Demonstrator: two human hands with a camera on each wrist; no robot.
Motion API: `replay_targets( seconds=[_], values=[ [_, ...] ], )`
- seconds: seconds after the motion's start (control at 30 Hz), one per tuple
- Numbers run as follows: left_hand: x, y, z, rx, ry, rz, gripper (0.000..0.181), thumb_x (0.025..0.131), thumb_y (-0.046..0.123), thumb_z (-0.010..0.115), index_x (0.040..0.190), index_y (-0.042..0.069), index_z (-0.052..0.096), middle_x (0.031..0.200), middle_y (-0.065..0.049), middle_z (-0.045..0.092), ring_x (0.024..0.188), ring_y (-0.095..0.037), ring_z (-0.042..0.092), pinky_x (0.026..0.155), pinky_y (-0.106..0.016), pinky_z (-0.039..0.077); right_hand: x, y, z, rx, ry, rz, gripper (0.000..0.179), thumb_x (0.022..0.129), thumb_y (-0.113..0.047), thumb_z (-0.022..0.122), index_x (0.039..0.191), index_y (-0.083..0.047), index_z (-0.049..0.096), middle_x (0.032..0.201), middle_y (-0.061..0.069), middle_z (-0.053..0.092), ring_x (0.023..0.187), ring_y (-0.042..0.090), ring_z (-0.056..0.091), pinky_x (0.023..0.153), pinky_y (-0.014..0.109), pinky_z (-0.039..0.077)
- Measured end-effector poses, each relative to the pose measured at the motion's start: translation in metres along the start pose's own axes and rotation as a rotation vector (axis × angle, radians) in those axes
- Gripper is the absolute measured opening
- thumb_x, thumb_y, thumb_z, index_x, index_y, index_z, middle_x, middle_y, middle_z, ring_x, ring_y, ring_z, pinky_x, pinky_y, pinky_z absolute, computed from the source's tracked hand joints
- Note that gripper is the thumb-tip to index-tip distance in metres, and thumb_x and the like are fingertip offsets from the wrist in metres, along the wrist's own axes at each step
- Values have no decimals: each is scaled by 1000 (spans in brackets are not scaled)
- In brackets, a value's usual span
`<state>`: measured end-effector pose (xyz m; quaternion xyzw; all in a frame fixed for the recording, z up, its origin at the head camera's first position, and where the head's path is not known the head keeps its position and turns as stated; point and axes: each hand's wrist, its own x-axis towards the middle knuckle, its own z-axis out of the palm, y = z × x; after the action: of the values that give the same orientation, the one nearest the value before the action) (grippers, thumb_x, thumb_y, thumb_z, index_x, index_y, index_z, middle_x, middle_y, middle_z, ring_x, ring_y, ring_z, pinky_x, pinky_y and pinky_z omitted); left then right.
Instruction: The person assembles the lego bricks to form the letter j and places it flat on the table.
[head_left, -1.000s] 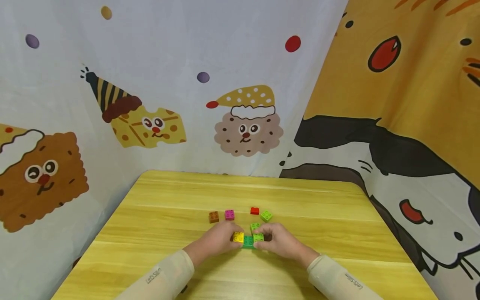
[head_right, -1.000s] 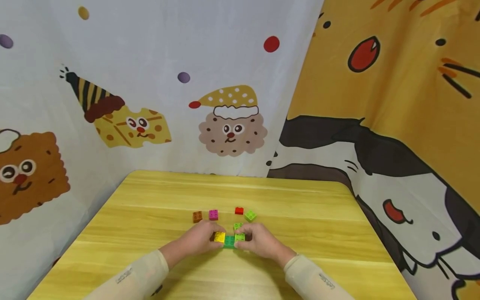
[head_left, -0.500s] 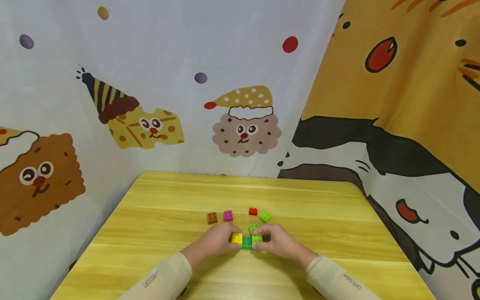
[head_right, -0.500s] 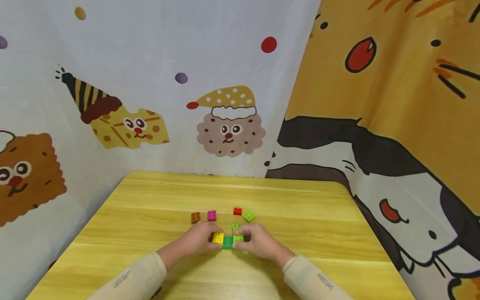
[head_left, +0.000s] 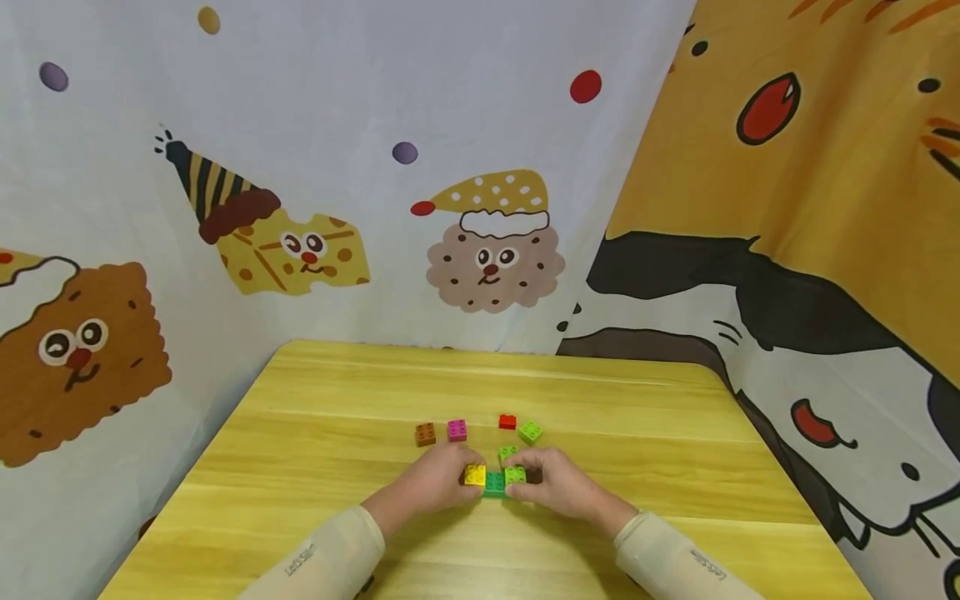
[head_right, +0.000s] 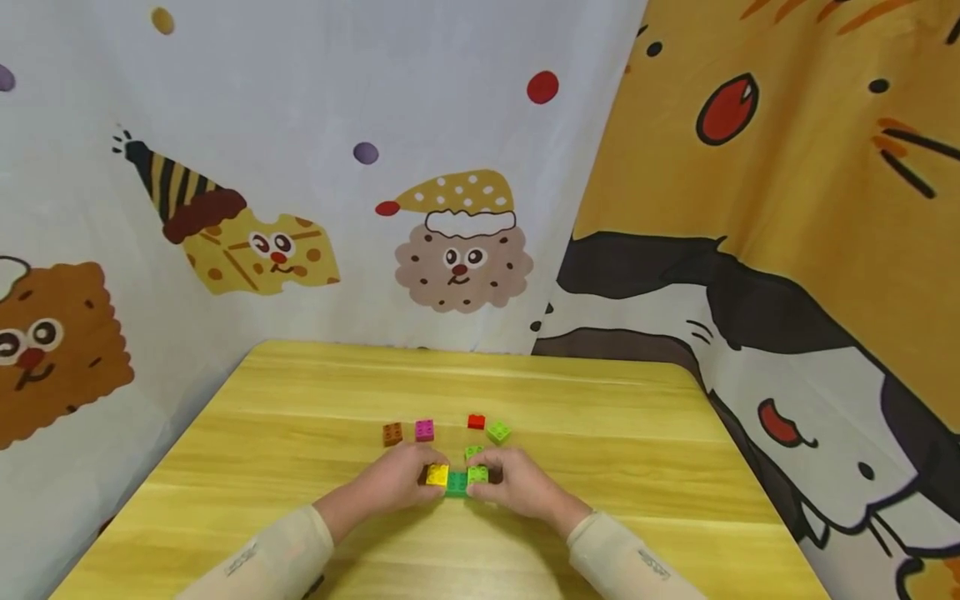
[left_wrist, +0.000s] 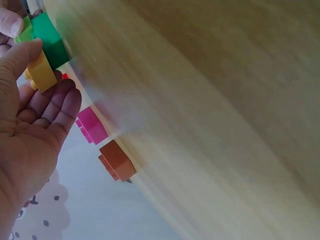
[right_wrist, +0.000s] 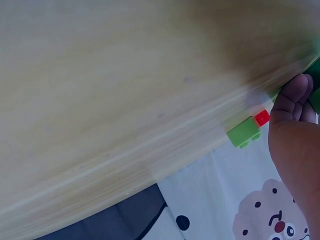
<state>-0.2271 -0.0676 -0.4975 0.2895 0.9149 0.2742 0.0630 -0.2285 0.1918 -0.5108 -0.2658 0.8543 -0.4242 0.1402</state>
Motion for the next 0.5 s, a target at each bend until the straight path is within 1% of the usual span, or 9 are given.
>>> replay_targets(
  seconds=[0.17, 0.3, 0.4, 0.5],
  values=[
    [-1, 1, -1, 31, 6, 4, 30, 88, 22, 86, 115, 10, 79, 95, 7, 74, 75, 1, 54, 66, -16, 50, -1, -2, -1, -32, 1, -11, 37, 100, -27, 77, 131, -8, 72, 121, 3, 76, 83, 3, 62, 70, 19, 56],
    [-2, 1, -2, 41, 3, -2, 32, 88, 23, 87, 117, 11, 79, 100, 5, 76, 78, 0, 55, 68, -16, 50, -3, -1, -2, -40, -2, -29, 46, 100, -29, 78, 138, -6, 68, 128, 6, 75, 92, 4, 65, 78, 20, 58],
    [-2, 2, -2, 55, 5, -1, 34, 88, 26, 87, 118, 11, 78, 103, 4, 77, 81, -1, 57, 70, -17, 51, -7, 0, -5, -31, -4, -16, 53, 99, -32, 78, 143, -7, 65, 130, 7, 74, 100, 8, 69, 82, 22, 59],
    [-2, 2, -1, 59, 9, 0, 36, 88, 27, 87, 119, 11, 78, 106, 3, 78, 84, -2, 59, 73, -18, 52, -12, 2, -13, -54, 15, 5, 54, 99, -34, 78, 144, -8, 64, 128, 7, 75, 103, 11, 70, 82, 23, 59]
  ],
)
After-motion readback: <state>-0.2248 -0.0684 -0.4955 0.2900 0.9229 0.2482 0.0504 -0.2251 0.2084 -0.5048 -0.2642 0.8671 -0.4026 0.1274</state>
